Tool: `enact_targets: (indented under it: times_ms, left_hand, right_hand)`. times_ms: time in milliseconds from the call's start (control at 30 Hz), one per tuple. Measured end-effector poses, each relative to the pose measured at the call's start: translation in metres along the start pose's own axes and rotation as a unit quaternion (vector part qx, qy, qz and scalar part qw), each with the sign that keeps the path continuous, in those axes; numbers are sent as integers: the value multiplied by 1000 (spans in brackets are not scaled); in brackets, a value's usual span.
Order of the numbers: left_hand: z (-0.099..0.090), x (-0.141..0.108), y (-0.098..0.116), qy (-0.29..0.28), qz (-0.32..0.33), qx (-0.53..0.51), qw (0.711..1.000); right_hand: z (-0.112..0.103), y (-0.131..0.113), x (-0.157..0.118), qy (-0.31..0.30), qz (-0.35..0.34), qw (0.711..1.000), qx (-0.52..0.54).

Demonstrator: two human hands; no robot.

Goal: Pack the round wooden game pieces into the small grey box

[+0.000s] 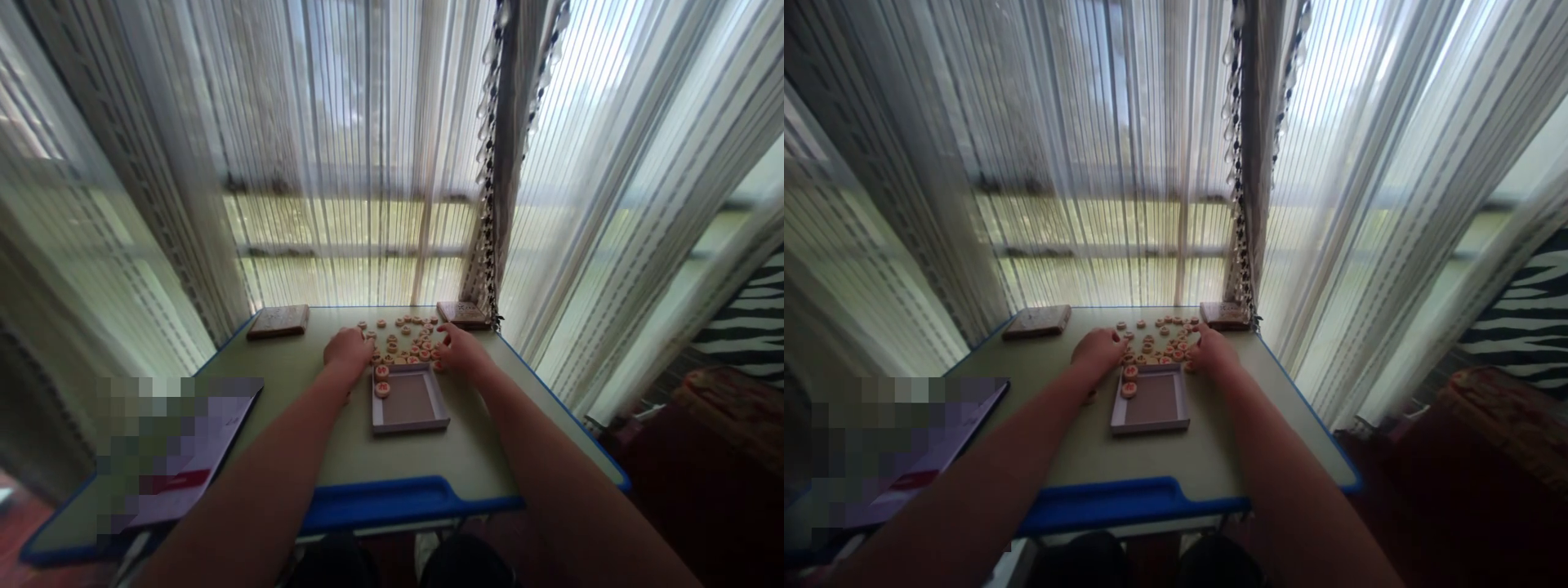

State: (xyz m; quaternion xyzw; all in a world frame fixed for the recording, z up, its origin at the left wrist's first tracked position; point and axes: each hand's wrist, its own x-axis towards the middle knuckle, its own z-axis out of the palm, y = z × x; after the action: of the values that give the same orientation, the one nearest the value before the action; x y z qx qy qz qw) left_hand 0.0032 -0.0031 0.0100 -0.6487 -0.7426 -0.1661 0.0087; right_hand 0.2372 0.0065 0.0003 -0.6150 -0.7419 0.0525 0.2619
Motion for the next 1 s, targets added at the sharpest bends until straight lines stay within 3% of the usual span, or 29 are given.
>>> enact_targets:
  times_ms: [167, 467, 833, 1000]
  left_hand:
    - [1, 1, 0, -35, -2, 10, 999]
    - [-2, -2, 2, -42, -1, 22, 999]
    - [-9, -6, 7, -14, 16, 5, 1000]
    - [-11, -9, 8, -11, 23, 5, 1000]
  right_hand:
    - [0, -3, -1, -18, -1, 1000, -1]
    - [1, -4, 0, -29, -41, 998, -23]
    - [-2, -11, -3, -59, -99, 993, 14]
    - [-2, -10, -3, -47, -93, 994, 12]
